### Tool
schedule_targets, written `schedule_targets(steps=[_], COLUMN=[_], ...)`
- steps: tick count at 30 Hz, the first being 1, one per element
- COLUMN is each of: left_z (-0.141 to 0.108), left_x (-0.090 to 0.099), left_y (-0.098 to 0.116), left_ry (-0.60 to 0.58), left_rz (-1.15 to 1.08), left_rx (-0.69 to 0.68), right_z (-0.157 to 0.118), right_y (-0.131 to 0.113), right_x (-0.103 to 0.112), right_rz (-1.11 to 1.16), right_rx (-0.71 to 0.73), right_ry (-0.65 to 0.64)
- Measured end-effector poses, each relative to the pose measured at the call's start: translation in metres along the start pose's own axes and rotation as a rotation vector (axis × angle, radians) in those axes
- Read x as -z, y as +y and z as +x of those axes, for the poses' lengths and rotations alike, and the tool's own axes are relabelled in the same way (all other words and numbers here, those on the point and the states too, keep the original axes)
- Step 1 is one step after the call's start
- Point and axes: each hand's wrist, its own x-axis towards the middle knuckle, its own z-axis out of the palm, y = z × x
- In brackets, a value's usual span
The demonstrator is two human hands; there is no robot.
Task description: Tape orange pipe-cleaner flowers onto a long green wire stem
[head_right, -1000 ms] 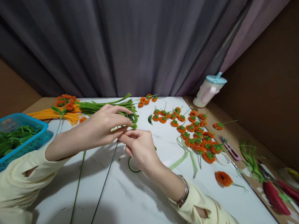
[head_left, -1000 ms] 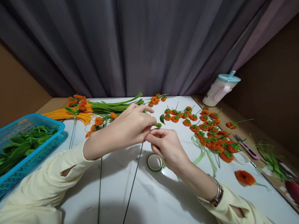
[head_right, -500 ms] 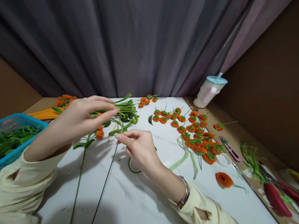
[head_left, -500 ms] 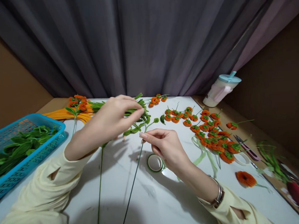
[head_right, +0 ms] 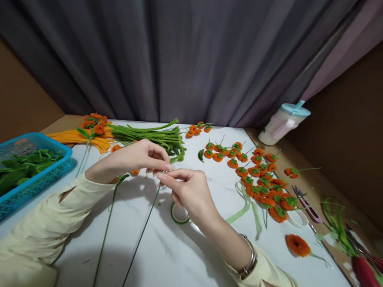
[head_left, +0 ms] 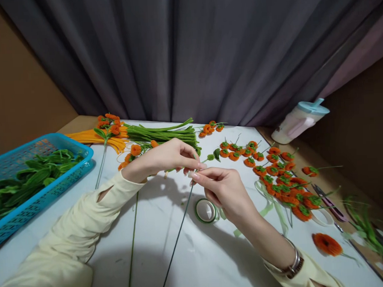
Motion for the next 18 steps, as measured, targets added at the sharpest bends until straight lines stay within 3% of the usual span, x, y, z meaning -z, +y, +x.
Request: schedule_targets(steps=[8, 14, 18], left_z=[-0.001, 0.0, 0.004], left_x=[-0.01, -0.017, -0.012], left_y=[0.0, -0.001, -0.012], left_ry=[0.105, 0.183, 0.011], left_rz=[0.157, 0.273, 0.06], left_rx=[0.036, -0.011, 0.027], right_z=[0.005, 0.004, 0.005], right_y=[-0.004, -0.005, -0.005], right_x=[0.002, 0.006, 0.008], right_rz=[-0.258, -0.295, -0.257], right_rx=[-0.019, 0.009, -0.022], right_ry=[-0.057, -0.075, -0.081])
